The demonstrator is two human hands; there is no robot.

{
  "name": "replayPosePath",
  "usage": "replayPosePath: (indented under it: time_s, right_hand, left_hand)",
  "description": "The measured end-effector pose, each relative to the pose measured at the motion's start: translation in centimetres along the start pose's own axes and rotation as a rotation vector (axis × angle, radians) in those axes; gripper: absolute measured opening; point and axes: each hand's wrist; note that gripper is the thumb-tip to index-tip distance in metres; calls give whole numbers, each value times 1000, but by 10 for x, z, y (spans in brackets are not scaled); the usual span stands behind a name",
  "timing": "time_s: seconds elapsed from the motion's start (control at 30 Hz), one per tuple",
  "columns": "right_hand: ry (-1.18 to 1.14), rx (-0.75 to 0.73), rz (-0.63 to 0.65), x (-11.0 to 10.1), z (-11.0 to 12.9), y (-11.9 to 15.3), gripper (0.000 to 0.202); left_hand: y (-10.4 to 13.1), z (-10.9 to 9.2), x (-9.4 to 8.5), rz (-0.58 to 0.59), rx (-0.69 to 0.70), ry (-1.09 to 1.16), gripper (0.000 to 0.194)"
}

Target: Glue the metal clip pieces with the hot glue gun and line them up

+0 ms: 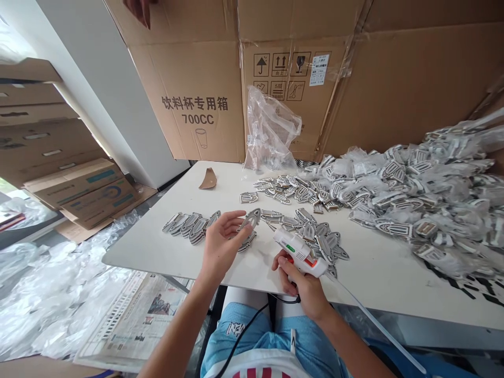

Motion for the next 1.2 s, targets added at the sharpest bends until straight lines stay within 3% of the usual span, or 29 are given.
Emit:
replayPosePath:
  time_s: [0.2,0.43,0.63,1.03,1.2]
  right_hand:
    - [32,25,-3,1,3,2,38]
    - [92,64,-41,2,2,3,41]
    - [109,81,-148,5,1,3,45]
    - [95,86,-174,8,-1,2,44]
    - [120,94,-222,11,0,2,49]
  left_hand:
    - [3,4,2,112,-112,-24,41]
    - [7,-4,6,152,-99,-58,33]
    - [10,-6,6,158,-92,-42,33]
    - [11,-6,7,132,-86,-83,33]
    - [12,-10,8,89,45,-218,24]
Point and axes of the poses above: each hand's wrist, its own y-axis away from the middle knuckle, its own x-axis out of the palm, z = x × y, and after that the axes turned 7 degrees about x, right-handed
